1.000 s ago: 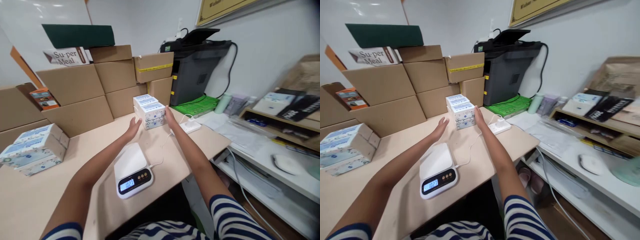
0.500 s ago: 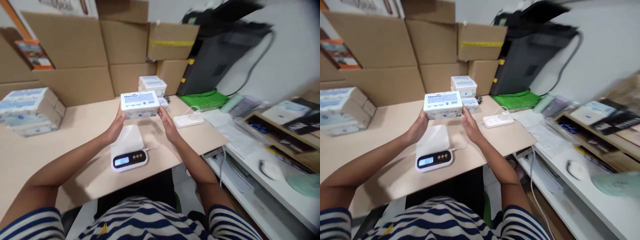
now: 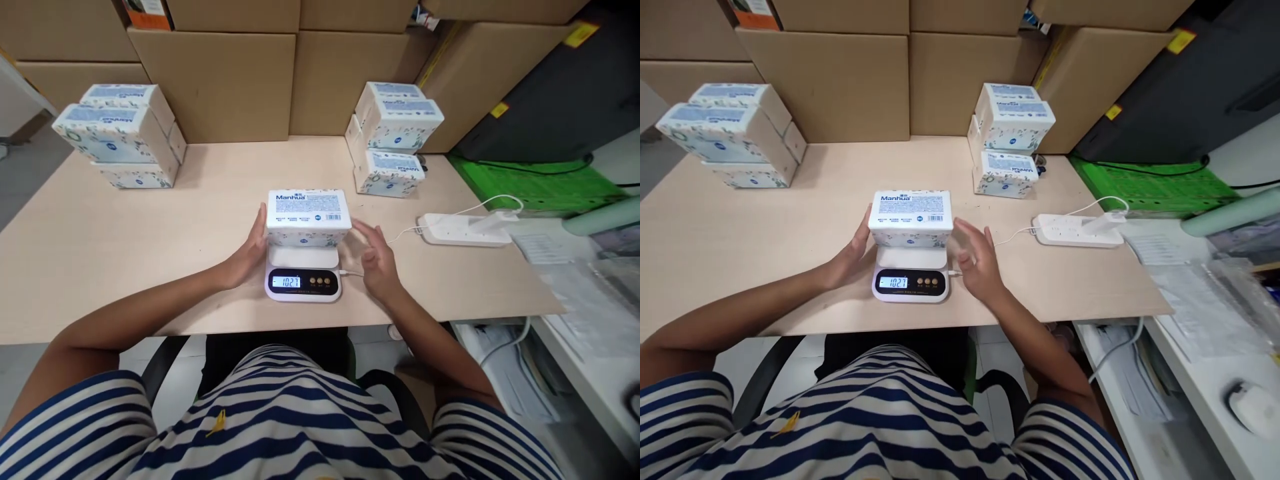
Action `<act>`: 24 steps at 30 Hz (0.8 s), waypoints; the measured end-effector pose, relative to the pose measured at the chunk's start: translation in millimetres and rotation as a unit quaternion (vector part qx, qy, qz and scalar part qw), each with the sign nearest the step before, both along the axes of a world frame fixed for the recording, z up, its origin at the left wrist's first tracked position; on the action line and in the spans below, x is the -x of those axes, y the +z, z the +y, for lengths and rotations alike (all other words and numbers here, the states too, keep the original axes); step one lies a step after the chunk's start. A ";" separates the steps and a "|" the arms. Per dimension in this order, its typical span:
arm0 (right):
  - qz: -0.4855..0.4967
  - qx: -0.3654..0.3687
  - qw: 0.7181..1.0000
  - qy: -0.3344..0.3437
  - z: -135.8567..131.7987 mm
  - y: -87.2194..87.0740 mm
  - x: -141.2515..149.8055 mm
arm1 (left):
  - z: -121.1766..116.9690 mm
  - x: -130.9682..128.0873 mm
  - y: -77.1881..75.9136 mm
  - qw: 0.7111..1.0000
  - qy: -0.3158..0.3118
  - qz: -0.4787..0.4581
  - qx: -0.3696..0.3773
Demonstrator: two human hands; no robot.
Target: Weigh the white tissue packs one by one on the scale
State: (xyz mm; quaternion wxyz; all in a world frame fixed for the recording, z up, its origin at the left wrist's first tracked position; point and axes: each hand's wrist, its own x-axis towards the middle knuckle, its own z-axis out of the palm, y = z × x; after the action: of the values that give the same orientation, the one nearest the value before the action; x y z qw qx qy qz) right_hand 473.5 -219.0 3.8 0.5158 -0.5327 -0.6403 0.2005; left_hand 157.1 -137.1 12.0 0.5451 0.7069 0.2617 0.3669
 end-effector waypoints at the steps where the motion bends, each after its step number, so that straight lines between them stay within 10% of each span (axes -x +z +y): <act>1: -0.007 -0.022 1.000 -0.021 2.5 0.8 -1.1 | 2.8 3.4 -4.9 1.000 0.020 0.006 0.011; 9: -0.075 -0.115 0.990 -0.013 54.1 -4.4 4.9 | 7.2 -11.5 -8.1 0.991 -0.090 -0.054 0.082; 24: -0.118 -0.090 0.986 -0.077 50.4 -31.0 -21.5 | 9.1 -9.9 -13.7 0.992 -0.048 -0.066 0.093</act>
State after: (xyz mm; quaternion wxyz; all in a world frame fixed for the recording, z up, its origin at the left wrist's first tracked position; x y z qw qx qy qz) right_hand 495.0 -168.6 -27.3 0.4959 -0.5519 -0.6693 0.0377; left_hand 167.0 -128.0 -1.7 0.6416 0.6390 0.2236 0.3605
